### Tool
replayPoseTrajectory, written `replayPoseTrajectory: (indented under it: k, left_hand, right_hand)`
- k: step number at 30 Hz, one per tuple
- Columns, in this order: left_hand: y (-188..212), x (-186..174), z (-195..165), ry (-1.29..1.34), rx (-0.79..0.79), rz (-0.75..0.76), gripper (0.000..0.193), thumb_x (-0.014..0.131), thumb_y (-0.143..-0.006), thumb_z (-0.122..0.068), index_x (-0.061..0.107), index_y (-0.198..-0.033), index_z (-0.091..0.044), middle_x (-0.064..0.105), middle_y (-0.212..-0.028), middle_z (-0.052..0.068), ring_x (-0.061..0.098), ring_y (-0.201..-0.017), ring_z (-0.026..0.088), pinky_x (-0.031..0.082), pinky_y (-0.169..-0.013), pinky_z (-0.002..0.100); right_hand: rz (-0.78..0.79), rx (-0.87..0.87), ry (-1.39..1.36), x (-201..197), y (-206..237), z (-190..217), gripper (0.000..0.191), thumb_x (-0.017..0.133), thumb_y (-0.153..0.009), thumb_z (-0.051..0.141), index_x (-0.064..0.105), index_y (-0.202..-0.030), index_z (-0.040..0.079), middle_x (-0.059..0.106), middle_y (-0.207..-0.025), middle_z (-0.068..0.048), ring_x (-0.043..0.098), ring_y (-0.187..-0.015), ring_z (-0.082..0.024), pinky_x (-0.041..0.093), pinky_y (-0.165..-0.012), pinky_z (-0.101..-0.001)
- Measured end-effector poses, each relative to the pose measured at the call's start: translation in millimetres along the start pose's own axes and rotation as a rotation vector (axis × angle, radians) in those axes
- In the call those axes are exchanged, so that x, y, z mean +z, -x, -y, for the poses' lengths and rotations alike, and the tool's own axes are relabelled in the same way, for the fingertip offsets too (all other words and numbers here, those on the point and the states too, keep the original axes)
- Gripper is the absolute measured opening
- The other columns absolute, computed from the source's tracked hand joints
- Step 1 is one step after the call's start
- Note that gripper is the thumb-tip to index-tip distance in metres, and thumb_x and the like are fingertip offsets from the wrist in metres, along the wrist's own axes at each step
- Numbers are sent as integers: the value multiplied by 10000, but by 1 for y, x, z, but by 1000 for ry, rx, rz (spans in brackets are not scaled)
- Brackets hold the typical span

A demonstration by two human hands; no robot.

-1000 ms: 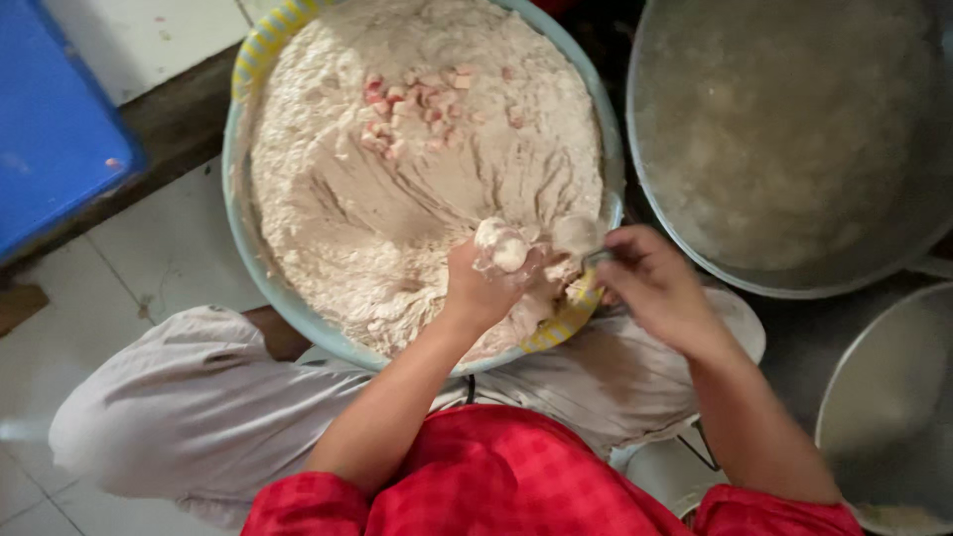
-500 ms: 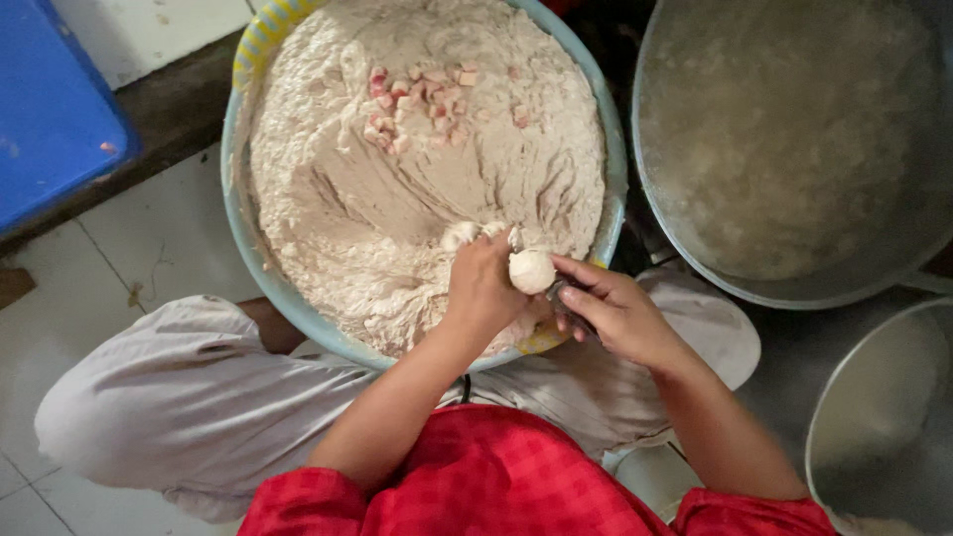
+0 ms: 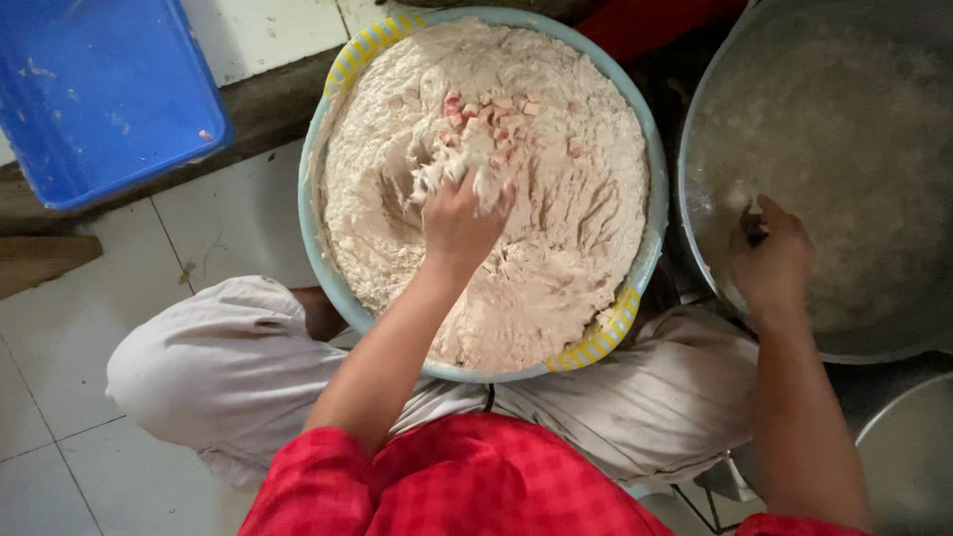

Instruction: The person sits on the floor in front of a large basin filled with dough. They scoop portions of dough with a small cup, dip the cup in a water basin, press and shape the dough into round balls by hand, and set the formed balls aside, repeating the cycle continuously.

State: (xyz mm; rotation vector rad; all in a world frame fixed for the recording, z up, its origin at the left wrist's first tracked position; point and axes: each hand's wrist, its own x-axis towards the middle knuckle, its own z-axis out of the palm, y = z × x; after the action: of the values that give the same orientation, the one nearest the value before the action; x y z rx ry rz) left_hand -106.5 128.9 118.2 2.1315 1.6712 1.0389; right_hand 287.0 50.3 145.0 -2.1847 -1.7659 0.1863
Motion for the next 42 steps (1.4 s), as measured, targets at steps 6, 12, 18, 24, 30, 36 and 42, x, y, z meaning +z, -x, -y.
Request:
replayPoseTrajectory:
  k: [6, 12, 18, 24, 30, 36, 42]
  left_hand:
    - [33, 7, -29, 39, -264, 379, 448, 681, -920, -447, 712, -1072, -27, 678, -933, 261, 664, -834, 422, 538, -721, 556]
    - [61, 18, -55, 420, -304, 344, 256, 746, -908, -300, 736, -958, -49, 742, -887, 191, 721, -832, 374, 573, -759, 450]
    - [55, 5, -78, 744, -372, 326, 239, 810, -805, -181, 711, -980, -53, 748, -856, 119, 706, -758, 262, 565, -714, 343]
    - [52, -7, -95, 670, -308, 365, 173, 829, -896, -193, 700, -895, -78, 710, -776, 94, 671, -676, 238, 550, -681, 348]
    - [59, -7, -103, 710, -255, 317, 347, 867, -713, -220, 665, -946, -61, 717, -804, 106, 746, -739, 272, 583, -674, 363]
    - [64, 10, -94, 312, -167, 600, 289, 855, -683, -242, 754, -921, -114, 745, -819, 156, 741, -794, 366, 592, -725, 440]
    - [73, 17, -84, 93, -133, 425, 493, 831, -734, -201, 710, -1200, -91, 703, -873, 211, 691, -782, 409, 543, -682, 495]
  right_hand:
    - [-97, -38, 20, -11, 8, -12, 330, 734, -1039, 141, 684, -1321, -23, 678, -1236, -235, 673, -1174, -407, 557, -988, -512]
    - [-75, 94, -231, -31, 21, 16, 435, 724, -1033, 106, 599, -1417, -56, 656, -1241, -218, 685, -1076, -322, 545, -852, -427]
    - [6, 151, -681, -29, 51, 64, 291, 689, -1043, 76, 539, -1271, -26, 643, -1103, -83, 614, -943, -125, 515, -826, -272]
    - [392, 380, -1083, -30, 78, 99, 292, 595, -990, 118, 513, -1259, 38, 715, -1037, -52, 665, -781, -108, 528, -634, -271]
    - [511, 267, -655, -39, 97, 139, 552, 603, -997, 197, 488, -1529, 108, 725, -902, -70, 651, -733, -115, 536, -667, -273]
    - [622, 268, -743, -41, 100, 159, 578, 586, -980, 203, 473, -1542, 130, 687, -839, -38, 600, -685, -84, 525, -629, -269]
    - [717, 391, -1102, -14, 92, 134, 487, 560, -997, 178, 504, -1474, 97, 707, -930, 19, 564, -654, -48, 459, -548, -229]
